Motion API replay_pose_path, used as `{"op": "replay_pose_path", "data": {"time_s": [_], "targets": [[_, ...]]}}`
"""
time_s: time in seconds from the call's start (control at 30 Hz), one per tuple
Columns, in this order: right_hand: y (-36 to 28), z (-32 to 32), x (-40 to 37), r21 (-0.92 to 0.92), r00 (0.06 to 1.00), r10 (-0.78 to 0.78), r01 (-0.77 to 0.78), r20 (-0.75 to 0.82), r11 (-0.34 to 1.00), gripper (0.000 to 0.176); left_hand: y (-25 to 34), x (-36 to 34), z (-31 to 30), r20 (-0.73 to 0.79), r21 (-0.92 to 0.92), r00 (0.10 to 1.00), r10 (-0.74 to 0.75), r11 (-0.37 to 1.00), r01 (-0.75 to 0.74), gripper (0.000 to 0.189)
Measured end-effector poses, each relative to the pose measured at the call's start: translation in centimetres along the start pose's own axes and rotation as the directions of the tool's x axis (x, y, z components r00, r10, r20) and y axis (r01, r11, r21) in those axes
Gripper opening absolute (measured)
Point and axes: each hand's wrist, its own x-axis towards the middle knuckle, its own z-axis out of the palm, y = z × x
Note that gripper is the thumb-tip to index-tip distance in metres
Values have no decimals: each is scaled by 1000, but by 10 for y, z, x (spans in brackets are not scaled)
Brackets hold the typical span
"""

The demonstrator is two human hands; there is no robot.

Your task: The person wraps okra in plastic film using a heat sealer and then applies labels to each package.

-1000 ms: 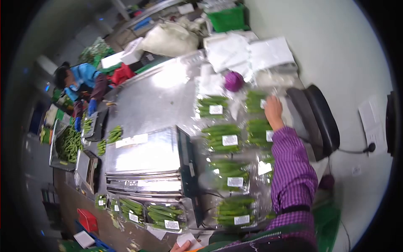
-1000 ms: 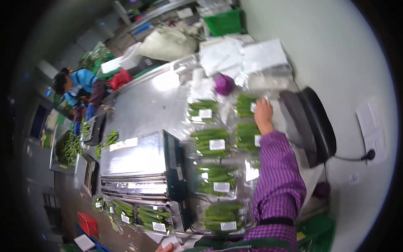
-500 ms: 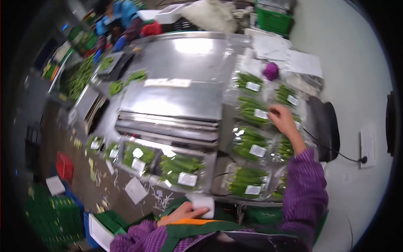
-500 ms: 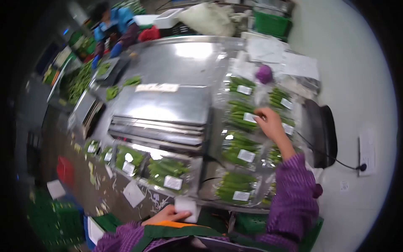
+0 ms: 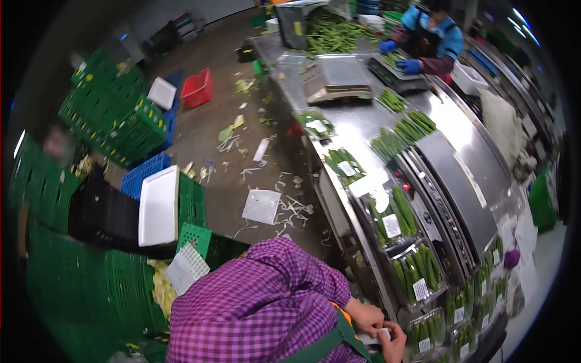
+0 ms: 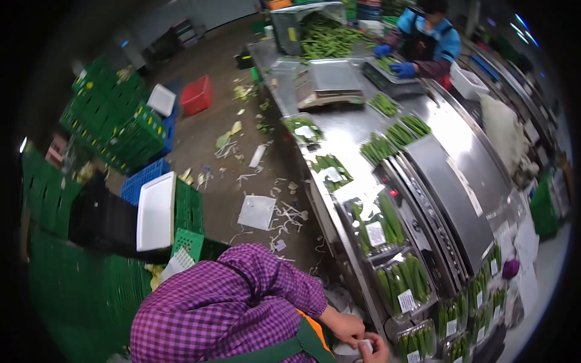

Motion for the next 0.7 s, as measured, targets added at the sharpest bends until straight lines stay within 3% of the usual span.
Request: {"op": "replay_pose_path", "data": {"time_s": [0.03, 0.13, 0.23, 0.27, 0.3, 0.33, 0.37, 0.4, 0.43, 0.47, 0.53, 0.57, 0.63, 0.7], "targets": [[12, 8, 2, -37, 997, -73, 73, 3, 997, 29, -7, -6, 2, -46, -2, 999, -11, 1000, 11, 30], [62, 12, 12, -403, 997, 50, -71, -62, 913, 28, -28, -8, 14, -80, 81, 996, 42, 996, -35, 26], [169, -15, 32, -753, 978, 87, -203, -191, 626, 46, -33, -15, 21, -209, 84, 974, 89, 994, -72, 26], [189, -18, 39, -812, 964, 75, -257, -257, 525, 54, -27, -22, 18, -164, 114, 983, 82, 991, -64, 25], [216, -24, 40, -811, 955, 24, -263, -294, 522, 63, -22, -32, 25, -235, 15, 972, 19, 1000, -16, 24], [197, -4, 28, -763, 920, -165, -184, -356, 619, 56, -23, -37, 32, -195, -1, 981, -5, 1000, 5, 24], [189, 9, 26, -706, 865, -358, 6, -351, 708, 48, -34, -40, 46, -67, -55, 996, -57, 997, 53, 32], [172, 28, 20, -568, 838, -354, 66, -415, 820, 47, -22, -53, 53, -58, -35, 991, -118, 993, 116, 34], [163, 49, 10, -473, 831, -298, 48, -469, 880, 46, -16, -58, 63, 113, -111, 970, -214, 968, 227, 36], [151, 69, -2, -317, 837, -204, 38, -508, 948, 45, -4, -61, 71, 169, -25, 976, -138, 989, 144, 35], [185, 127, -18, -269, 801, -274, 147, -532, 952, 42, 17, -64, 88, 381, 25, 917, -122, 992, 122, 29], [188, 144, -38, -242, 840, -227, 119, -492, 963, 40, 30, -61, 95, 502, 131, 844, -187, 981, 140, 29], [212, 186, -73, -39, 812, 17, -49, -584, 998, 40, 11, -67, 126, 734, -1, 660, -159, 972, 236, 25], [246, 236, -106, 66, 607, 119, -108, -786, 992, 37, 24, -71, 150, 799, 32, 564, -210, 951, 308, 25]]}}
